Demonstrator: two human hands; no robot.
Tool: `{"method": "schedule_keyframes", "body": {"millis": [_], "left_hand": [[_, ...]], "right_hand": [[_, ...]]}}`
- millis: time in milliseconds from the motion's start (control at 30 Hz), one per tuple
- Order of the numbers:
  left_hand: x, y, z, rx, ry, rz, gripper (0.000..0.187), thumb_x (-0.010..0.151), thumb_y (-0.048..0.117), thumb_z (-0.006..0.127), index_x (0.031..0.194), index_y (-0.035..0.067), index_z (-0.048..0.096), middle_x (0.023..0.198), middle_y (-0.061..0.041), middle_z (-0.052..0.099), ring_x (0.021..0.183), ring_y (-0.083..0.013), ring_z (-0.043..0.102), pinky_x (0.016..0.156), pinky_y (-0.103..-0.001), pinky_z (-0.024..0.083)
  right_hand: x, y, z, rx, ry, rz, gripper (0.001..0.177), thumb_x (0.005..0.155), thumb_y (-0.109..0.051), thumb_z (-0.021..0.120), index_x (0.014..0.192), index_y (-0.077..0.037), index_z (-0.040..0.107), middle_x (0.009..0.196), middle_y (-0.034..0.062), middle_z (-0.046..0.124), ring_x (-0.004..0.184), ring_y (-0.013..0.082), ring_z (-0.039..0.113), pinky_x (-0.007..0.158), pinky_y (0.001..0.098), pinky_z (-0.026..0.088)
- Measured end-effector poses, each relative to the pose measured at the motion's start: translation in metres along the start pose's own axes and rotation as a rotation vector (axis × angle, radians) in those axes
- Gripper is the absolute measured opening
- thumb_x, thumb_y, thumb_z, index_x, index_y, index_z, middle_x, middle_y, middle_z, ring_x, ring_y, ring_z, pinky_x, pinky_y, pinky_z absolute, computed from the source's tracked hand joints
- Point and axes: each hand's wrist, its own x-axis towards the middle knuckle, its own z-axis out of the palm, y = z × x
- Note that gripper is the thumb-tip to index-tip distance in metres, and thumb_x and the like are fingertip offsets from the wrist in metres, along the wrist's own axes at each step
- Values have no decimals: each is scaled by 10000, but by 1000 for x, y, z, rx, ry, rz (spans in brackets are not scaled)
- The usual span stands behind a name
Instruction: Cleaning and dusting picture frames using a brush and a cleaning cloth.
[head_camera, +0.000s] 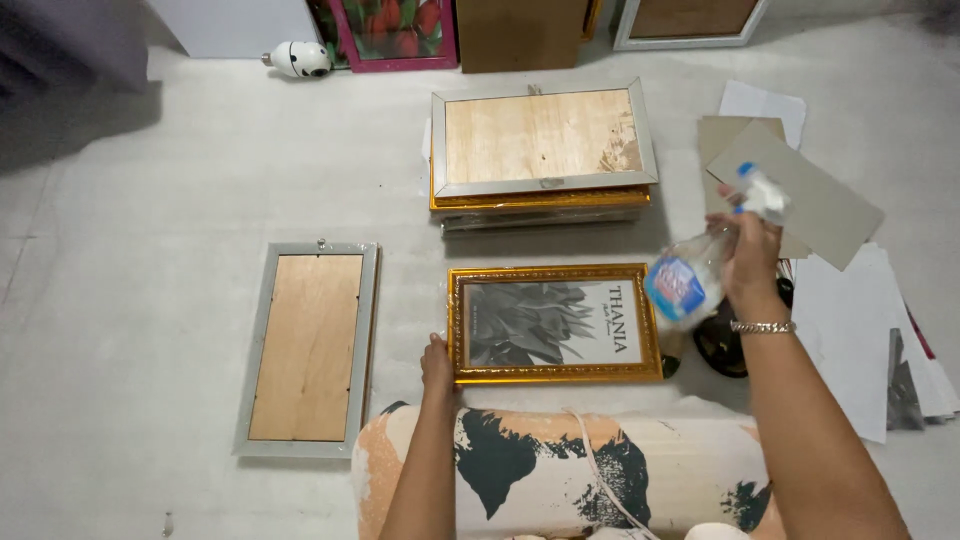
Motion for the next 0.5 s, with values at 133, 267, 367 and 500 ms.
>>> {"method": "schedule_keyframes", "body": {"millis": [133, 267, 367, 500], "left_hand": [[4, -14, -1, 185, -63, 82, 732, 1074, 591, 115, 1310, 98, 602, 1439, -203, 523, 1436, -402, 364, 1213, -574, 219], [-20, 4, -5, 131, -65, 51, 711, 1054, 611, 172, 1319, 96, 584, 1441, -221, 507, 1417, -426, 392, 1191, -549, 283], [-12, -2, -3, 111, -73, 59, 711, 1054, 613, 187, 1331, 83, 572, 1445, -239, 482, 1413, -460, 381, 1194, -553, 277], [10, -18, 1, 162, -50, 56, 703, 1059, 606, 159, 1317, 98, 570, 1434, -217, 504, 1406, -416, 423, 1202, -497, 253]], "right_hand": [[-39, 29, 10, -49, 107, 186, 222, 728, -118, 670, 944, -83, 710, 746, 120, 681, 574, 217, 689, 571, 390, 614], [-55, 55, -15, -910, -273, 409, 503, 793, -477, 783, 996, -18, 750, 711, 164, 739, 626, 260, 710, 648, 417, 545], [-63, 63, -23, -1283, -471, 402, 571, 804, -556, 727, 799, 14, 750, 584, 158, 697, 520, 256, 643, 566, 379, 512], [-84, 42, -6, -1431, -501, 404, 874, 806, -683, 658, 1272, 54, 715, 1152, 272, 761, 1083, 427, 719, 888, 475, 582]]}}
